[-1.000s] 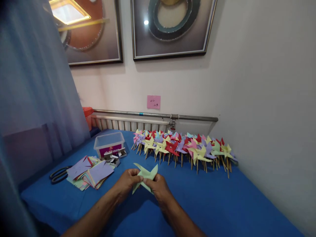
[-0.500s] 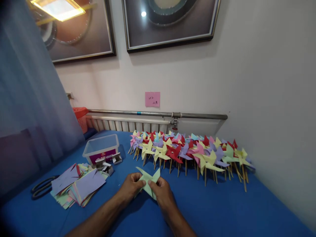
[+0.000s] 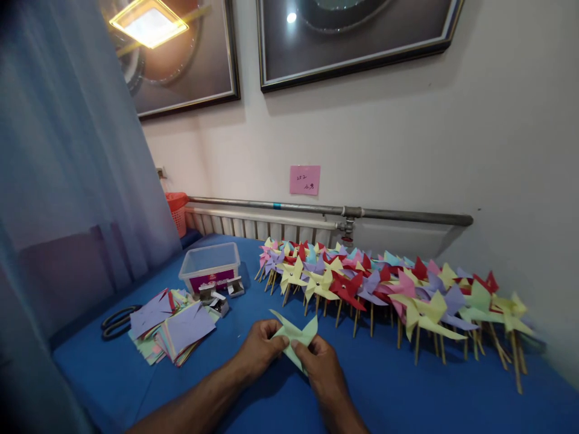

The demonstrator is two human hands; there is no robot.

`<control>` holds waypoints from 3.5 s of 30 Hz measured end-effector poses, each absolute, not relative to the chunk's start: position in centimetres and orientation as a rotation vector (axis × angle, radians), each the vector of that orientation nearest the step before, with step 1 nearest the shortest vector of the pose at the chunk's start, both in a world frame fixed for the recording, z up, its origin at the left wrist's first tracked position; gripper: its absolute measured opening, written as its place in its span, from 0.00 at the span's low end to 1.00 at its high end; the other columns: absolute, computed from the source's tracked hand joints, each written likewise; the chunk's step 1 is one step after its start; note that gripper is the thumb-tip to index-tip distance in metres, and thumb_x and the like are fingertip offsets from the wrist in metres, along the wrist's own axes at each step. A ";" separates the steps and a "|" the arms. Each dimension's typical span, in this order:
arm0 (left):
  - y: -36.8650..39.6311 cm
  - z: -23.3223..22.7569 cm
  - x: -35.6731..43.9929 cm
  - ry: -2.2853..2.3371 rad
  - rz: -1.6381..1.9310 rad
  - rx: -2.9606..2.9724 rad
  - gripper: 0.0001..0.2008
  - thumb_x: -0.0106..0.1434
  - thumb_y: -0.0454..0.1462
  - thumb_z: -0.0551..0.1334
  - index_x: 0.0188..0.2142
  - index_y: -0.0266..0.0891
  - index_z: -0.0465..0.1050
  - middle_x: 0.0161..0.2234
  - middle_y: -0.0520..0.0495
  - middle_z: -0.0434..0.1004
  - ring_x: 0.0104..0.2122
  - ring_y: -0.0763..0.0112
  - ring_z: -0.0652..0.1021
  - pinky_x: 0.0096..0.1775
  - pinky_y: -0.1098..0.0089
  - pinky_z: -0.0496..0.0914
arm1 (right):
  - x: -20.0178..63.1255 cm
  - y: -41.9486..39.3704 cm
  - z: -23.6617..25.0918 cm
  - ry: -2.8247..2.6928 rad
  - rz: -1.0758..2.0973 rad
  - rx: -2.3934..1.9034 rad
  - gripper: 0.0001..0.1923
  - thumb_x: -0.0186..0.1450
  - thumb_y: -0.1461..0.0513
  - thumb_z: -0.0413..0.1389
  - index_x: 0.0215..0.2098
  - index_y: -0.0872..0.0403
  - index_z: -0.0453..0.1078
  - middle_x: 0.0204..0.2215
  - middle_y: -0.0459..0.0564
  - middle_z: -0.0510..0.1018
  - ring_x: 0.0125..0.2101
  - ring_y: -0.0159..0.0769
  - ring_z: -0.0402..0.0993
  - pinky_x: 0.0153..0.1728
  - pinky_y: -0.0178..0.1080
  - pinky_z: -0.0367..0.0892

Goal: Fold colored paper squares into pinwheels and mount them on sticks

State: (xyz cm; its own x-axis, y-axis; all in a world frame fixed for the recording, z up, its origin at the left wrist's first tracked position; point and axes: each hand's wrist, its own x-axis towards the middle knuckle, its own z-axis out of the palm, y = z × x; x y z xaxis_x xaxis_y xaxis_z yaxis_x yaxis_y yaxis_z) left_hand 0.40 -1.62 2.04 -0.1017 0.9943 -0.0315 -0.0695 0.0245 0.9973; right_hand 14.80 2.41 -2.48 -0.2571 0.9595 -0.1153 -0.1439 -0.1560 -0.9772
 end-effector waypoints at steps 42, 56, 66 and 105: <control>-0.7 6.9 -15.4 2.578 0.255 1.685 0.16 0.69 0.37 0.51 0.38 0.35 0.78 0.41 0.32 0.83 0.43 0.53 0.81 0.37 0.65 0.63 | 15.2 2.8 -1.8 -1.225 1.481 -1.023 0.23 0.49 0.47 0.67 0.35 0.53 0.79 0.31 0.52 0.85 0.36 0.51 0.81 0.39 0.46 0.73; 0.8 3.5 -8.6 2.102 0.387 2.019 0.11 0.66 0.37 0.56 0.34 0.39 0.77 0.35 0.42 0.83 0.37 0.61 0.79 0.35 0.68 0.60 | 15.5 1.9 -0.1 -1.077 1.526 -1.052 0.21 0.50 0.49 0.69 0.37 0.53 0.80 0.29 0.51 0.86 0.34 0.49 0.82 0.34 0.42 0.73; 0.5 2.7 -9.8 1.883 0.604 2.230 0.09 0.63 0.32 0.58 0.35 0.40 0.79 0.36 0.46 0.81 0.38 0.65 0.78 0.40 0.68 0.63 | 15.3 2.9 -1.8 -1.031 1.491 -1.050 0.22 0.48 0.48 0.70 0.33 0.54 0.78 0.26 0.51 0.84 0.27 0.46 0.80 0.30 0.42 0.73; 0.7 2.4 -7.2 1.959 0.451 2.177 0.09 0.64 0.33 0.57 0.36 0.41 0.78 0.41 0.43 0.81 0.42 0.60 0.78 0.44 0.66 0.65 | 15.4 2.8 -1.3 -1.072 1.478 -1.030 0.20 0.51 0.50 0.68 0.37 0.53 0.79 0.29 0.51 0.86 0.34 0.50 0.83 0.34 0.42 0.75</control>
